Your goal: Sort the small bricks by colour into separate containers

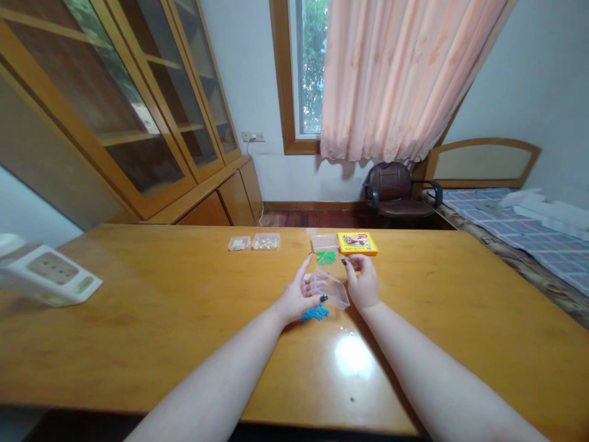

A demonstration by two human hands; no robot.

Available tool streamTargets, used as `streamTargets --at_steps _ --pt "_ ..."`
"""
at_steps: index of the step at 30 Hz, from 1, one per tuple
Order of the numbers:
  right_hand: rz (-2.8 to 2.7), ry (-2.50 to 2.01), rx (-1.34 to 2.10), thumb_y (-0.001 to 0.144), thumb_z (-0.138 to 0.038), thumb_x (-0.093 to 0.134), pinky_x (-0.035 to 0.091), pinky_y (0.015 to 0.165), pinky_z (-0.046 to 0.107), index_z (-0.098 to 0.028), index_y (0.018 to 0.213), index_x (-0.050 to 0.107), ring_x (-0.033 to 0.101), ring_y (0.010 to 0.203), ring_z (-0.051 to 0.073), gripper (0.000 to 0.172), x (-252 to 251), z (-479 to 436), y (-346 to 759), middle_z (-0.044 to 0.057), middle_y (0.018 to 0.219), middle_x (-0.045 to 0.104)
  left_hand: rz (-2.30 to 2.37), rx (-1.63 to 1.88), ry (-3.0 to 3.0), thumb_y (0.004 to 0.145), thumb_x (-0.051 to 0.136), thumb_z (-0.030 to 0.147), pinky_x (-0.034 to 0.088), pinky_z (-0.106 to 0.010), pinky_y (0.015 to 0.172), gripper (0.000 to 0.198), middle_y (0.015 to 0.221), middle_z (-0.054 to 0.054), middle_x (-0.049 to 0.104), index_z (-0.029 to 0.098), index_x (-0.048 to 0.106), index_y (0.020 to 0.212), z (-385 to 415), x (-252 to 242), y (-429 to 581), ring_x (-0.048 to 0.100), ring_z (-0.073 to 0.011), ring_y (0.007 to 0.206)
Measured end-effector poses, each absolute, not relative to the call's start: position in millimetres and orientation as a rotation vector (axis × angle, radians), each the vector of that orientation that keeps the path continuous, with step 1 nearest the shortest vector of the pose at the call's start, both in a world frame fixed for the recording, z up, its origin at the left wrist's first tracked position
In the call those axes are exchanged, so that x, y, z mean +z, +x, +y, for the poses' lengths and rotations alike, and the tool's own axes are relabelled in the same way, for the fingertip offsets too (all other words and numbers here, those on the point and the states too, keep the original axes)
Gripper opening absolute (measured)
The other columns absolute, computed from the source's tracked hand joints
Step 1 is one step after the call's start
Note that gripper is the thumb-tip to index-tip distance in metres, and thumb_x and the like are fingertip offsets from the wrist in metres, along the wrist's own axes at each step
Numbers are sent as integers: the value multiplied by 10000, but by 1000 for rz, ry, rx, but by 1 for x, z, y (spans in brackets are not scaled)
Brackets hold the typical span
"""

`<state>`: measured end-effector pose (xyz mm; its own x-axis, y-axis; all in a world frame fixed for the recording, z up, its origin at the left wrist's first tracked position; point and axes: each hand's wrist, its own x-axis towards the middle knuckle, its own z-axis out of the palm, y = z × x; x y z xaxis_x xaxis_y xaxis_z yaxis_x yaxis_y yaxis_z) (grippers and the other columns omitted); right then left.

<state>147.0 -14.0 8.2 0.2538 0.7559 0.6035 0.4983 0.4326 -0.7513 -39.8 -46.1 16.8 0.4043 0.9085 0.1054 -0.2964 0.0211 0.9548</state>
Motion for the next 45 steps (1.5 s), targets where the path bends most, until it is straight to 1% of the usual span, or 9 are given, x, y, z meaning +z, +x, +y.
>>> streamTargets --at_steps 4,8,12,15,17,23,30,36,45 --pt "-1203 -1130 699 794 -411 578 472 547 272 -176 841 549 565 575 144 241 3 -5 148 12 700 600 517 977 1157 538 855 279 409 -443 980 1262 1145 -114 592 340 -9 1455 -49 18 -42 591 -236 1055" --pt "-1221 -1150 916 795 -463 541 419 476 260 -169 806 600 508 477 134 300 4 -3 148 -1 577 581 538 866 1162 557 836 196 359 -452 1043 1115 1287 -122 519 337 178 1446 -49 17 -46 499 -259 1198" --pt "-1298 -1227 877 770 -467 553 424 526 274 -158 773 661 532 540 153 328 6 -2 149 29 595 620 526 789 1218 568 811 134 330 -478 1069 919 1391 -117 435 309 390 1366 -50 19 -52 422 -287 1274" --pt "-1332 -1211 937 731 -467 594 441 598 284 -158 759 682 568 645 170 323 7 -1 150 61 727 680 539 722 1325 548 811 104 340 -493 1062 897 1383 -118 449 297 429 1336 -53 25 -57 449 -286 1254" --pt "-1329 -1201 1009 726 -476 596 424 564 270 -158 772 683 546 610 153 333 6 0 149 62 745 680 583 674 1386 565 802 108 388 -499 1023 864 1367 -132 465 279 431 1327 -53 29 -59 498 -283 1208" --pt "-1194 -1101 982 757 -465 542 366 465 234 -189 1173 563 485 543 102 499 0 1 143 91 1032 646 818 989 1452 679 711 144 393 -456 1031 610 1313 -154 504 192 474 1239 -35 26 -67 556 -238 1142" --pt "-1590 -1324 956 786 -433 519 434 546 279 -156 865 671 551 564 158 325 -5 -2 143 54 720 665 1051 932 1659 735 664 210 372 -425 1048 662 1286 -137 539 187 388 1337 -20 11 -75 513 -226 1190" --pt "-1737 -1369 856 780 -274 504 473 724 311 -152 947 681 610 737 177 272 1 -8 140 75 861 695 1391 715 2107 846 524 350 321 -417 1075 523 1338 -98 509 206 442 1342 -22 13 -80 459 -232 1232" --pt "-1756 -1376 773 788 -269 495 444 600 275 -148 997 654 536 597 138 290 3 -9 143 43 750 653 1619 570 2216 807 565 365 343 -428 1049 321 1291 -114 539 204 670 1064 -25 20 -81 468 -271 1213"
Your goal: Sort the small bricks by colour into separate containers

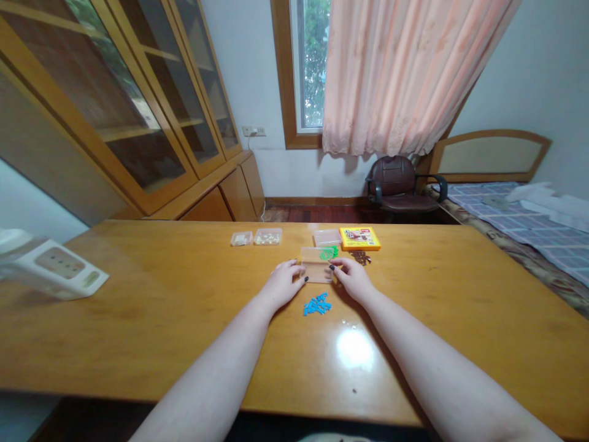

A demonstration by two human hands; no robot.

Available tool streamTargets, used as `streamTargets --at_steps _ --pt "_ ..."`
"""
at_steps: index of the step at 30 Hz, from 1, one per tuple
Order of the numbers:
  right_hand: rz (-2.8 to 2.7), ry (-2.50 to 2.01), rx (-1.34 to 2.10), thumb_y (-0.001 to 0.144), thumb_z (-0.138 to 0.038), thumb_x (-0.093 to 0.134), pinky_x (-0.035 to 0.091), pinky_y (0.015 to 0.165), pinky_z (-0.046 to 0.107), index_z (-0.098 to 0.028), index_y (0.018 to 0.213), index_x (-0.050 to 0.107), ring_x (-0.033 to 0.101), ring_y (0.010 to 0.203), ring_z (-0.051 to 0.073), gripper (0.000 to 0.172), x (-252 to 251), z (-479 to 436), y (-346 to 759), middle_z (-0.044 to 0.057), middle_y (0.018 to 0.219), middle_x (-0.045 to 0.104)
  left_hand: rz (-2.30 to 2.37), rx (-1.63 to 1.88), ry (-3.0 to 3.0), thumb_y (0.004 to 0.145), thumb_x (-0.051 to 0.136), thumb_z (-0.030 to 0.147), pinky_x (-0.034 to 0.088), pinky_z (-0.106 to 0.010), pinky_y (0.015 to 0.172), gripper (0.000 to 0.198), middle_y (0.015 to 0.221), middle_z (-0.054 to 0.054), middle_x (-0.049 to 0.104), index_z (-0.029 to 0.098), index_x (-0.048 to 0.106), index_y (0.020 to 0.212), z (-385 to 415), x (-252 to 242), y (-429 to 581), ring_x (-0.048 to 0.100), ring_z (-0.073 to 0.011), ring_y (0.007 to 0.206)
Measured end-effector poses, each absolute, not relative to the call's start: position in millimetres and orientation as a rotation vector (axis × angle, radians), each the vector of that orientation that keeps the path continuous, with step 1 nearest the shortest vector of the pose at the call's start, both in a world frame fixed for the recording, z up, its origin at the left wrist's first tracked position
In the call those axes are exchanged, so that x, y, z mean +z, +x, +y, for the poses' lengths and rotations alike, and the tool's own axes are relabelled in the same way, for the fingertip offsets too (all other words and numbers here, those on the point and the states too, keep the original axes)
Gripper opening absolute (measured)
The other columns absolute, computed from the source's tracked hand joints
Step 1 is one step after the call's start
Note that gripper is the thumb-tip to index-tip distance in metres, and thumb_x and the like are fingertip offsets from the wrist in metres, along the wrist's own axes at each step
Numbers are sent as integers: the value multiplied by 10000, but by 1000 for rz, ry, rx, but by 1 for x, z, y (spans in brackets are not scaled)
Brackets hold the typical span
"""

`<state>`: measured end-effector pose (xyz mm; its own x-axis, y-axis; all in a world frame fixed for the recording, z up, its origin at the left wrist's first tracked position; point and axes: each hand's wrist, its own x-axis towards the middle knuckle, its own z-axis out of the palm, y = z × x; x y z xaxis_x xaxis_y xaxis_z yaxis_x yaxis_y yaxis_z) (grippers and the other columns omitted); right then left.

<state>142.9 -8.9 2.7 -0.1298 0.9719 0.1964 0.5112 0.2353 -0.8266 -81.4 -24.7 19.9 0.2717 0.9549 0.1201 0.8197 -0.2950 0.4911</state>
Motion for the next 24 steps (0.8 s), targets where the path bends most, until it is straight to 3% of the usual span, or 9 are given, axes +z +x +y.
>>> streamTargets --at_steps 4,6,10,16,24 --pt "-1882 -1323 640 806 -292 501 390 569 254 -159 802 657 496 583 127 204 9 -11 148 25 690 620 1652 582 2284 802 567 325 372 -418 1007 272 1248 -118 555 199 675 1018 -32 35 -83 504 -268 1153" --pt "-2024 -1250 690 802 -291 518 364 551 237 -162 717 643 485 571 119 199 13 -14 150 6 626 587 1561 530 2357 799 566 293 422 -355 929 215 1105 -85 623 203 679 957 -38 43 -84 565 -224 1026" --pt "-2260 -1143 819 752 -246 575 356 545 218 -171 760 671 502 566 107 122 18 -20 151 -8 631 609 1308 209 2401 765 587 268 445 -250 720 124 833 -19 675 215 684 822 -48 53 -84 604 -167 787" --pt "-2302 -1195 712 768 -233 571 381 589 227 -190 857 691 548 622 122 156 17 -19 152 8 703 656 1239 117 2394 771 521 185 434 -250 706 204 899 -10 698 234 683 885 -49 53 -84 611 -171 802" --pt "-2361 -1071 643 745 -205 590 420 644 246 -194 841 695 576 678 143 143 18 -21 153 25 754 672 1237 93 2355 746 552 190 435 -243 676 204 871 -16 697 224 685 896 -46 54 -87 607 -165 765"
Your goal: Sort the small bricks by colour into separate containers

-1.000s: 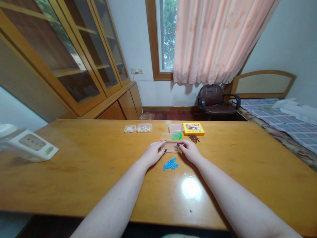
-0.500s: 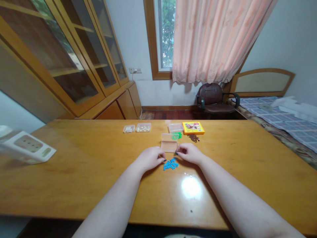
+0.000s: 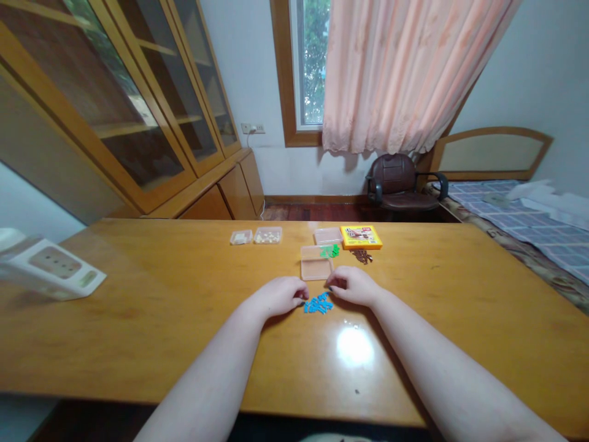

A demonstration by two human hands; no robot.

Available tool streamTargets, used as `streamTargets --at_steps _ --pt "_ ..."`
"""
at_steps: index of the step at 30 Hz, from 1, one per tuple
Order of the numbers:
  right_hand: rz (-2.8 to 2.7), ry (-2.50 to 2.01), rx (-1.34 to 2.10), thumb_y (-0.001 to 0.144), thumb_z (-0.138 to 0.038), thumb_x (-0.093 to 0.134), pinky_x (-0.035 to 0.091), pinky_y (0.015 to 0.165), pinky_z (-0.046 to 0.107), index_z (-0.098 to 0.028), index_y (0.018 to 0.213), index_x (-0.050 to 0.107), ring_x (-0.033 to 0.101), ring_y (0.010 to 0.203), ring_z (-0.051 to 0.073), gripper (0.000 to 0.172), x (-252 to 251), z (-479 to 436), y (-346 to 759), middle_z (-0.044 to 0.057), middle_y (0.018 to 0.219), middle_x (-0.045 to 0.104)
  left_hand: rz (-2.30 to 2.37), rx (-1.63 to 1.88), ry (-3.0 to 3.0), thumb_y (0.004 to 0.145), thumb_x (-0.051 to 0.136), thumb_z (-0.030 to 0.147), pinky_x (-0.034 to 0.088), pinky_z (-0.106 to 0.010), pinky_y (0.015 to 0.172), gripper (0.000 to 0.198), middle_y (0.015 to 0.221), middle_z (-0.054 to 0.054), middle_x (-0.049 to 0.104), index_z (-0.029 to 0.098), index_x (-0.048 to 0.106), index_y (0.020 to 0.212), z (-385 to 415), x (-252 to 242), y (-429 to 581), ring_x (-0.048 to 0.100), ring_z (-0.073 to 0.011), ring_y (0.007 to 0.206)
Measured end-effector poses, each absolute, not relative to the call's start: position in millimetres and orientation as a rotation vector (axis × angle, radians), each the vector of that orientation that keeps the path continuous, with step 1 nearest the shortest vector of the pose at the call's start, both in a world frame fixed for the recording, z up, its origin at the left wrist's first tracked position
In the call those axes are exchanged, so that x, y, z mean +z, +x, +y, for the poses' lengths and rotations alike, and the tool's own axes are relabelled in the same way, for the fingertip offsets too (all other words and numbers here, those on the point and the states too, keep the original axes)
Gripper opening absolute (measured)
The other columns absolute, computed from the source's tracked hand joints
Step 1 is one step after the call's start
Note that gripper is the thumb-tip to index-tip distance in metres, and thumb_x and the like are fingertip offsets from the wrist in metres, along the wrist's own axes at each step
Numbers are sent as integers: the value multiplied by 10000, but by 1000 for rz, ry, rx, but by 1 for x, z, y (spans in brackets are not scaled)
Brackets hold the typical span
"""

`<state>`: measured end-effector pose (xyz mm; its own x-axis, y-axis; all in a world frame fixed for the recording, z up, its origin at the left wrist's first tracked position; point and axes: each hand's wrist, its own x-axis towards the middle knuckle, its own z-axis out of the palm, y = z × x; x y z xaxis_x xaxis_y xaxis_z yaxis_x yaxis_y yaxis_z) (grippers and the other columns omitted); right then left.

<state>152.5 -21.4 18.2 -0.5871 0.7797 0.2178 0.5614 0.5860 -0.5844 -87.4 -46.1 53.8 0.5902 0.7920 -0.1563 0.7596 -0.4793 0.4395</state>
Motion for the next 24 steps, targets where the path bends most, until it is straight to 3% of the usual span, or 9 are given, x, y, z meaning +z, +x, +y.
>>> streamTargets --at_steps 18,24 --pt "-2481 -1042 565 778 -213 548 446 696 266 -221 818 726 619 740 167 183 20 -24 150 36 796 706 1284 123 2397 791 512 211 444 -251 694 165 859 -39 683 199 668 845 -41 45 -87 598 -173 770" --pt "-2490 -1063 577 769 -211 561 450 691 266 -228 818 732 628 734 171 180 19 -23 150 33 794 714 1367 371 2380 844 487 263 459 -280 750 183 912 -51 653 192 648 894 -38 42 -82 591 -179 817"
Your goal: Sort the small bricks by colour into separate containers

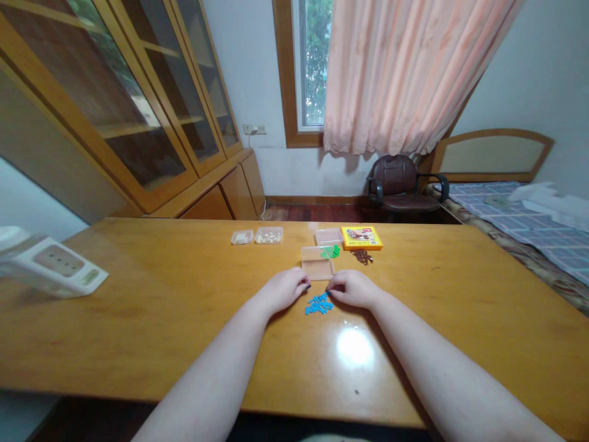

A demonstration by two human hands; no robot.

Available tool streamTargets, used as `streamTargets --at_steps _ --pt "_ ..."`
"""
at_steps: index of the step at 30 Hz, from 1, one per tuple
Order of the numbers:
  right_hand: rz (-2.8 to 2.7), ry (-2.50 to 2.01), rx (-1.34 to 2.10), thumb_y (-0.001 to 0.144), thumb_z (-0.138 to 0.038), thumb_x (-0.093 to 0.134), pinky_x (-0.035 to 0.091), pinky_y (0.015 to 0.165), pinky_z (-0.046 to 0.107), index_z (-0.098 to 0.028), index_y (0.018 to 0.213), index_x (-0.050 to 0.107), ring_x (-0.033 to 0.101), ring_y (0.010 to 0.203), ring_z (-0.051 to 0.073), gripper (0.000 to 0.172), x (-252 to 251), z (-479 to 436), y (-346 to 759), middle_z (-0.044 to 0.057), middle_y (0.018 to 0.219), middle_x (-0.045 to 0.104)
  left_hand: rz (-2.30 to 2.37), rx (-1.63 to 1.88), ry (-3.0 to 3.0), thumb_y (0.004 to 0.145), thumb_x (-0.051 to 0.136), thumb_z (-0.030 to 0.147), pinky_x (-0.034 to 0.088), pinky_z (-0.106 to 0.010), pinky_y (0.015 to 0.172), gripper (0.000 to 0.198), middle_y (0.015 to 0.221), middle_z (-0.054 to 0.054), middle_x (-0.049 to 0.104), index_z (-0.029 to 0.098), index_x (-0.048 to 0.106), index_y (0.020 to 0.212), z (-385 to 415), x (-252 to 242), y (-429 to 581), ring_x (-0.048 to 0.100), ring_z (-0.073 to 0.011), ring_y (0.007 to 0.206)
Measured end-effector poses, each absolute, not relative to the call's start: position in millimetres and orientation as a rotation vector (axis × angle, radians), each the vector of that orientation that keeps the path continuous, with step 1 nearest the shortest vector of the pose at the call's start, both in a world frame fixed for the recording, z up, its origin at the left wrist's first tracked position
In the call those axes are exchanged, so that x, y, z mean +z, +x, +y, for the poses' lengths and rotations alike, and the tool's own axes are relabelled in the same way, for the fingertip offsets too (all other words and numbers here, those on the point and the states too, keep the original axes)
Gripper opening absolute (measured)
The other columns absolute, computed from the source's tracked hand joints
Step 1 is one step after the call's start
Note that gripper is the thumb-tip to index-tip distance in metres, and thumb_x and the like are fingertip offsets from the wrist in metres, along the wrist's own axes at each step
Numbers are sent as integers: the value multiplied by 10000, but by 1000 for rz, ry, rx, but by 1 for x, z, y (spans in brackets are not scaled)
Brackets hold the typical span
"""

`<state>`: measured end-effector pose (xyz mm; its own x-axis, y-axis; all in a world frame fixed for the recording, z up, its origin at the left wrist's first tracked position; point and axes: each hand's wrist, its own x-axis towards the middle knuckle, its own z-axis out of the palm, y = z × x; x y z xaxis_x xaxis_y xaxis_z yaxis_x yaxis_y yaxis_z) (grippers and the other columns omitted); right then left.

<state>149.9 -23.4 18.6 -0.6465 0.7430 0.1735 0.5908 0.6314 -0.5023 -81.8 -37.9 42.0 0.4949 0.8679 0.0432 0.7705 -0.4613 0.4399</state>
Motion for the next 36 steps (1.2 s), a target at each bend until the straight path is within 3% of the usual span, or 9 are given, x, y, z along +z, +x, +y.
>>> streamTargets --at_steps 6,16,24,29,32,36 --pt "-2535 -1059 528 780 -234 559 444 677 260 -235 826 738 629 730 171 184 17 -23 149 34 798 716 1512 623 2291 856 486 227 454 -308 855 216 986 -61 668 194 676 955 -28 30 -78 596 -188 924" --pt "-2570 -1047 411 779 -217 556 414 635 253 -215 785 724 611 688 165 168 17 -25 145 41 765 707 1621 707 2238 857 494 280 461 -313 831 218 977 -58 679 194 669 954 -24 21 -80 602 -202 915" --pt "-2200 -1238 299 812 -262 558 388 599 242 -191 774 693 544 621 138 157 7 -16 146 30 675 639 1636 637 2251 860 483 250 467 -300 838 249 996 -56 680 199 683 998 -20 17 -77 607 -189 924" --pt "-2047 -1365 304 821 -260 537 417 620 258 -183 849 703 560 650 151 185 0 -10 146 47 730 658 1603 680 2280 866 472 216 457 -290 869 271 1047 -49 665 207 659 1062 -20 16 -77 601 -178 962" --pt "-2090 -1327 392 829 -252 519 428 624 259 -184 943 700 568 640 145 225 3 -12 146 47 751 675 1572 631 2337 867 489 259 461 -286 832 234 1028 -48 639 216 665 1015 -23 18 -78 596 -174 926" --pt "-2287 -1170 581 798 -256 567 423 607 237 -194 838 714 585 642 137 164 8 -18 147 29 721 685 1574 480 2384 830 562 294 457 -273 767 149 988 -42 593 214 676 885 -26 22 -82 587 -162 849"
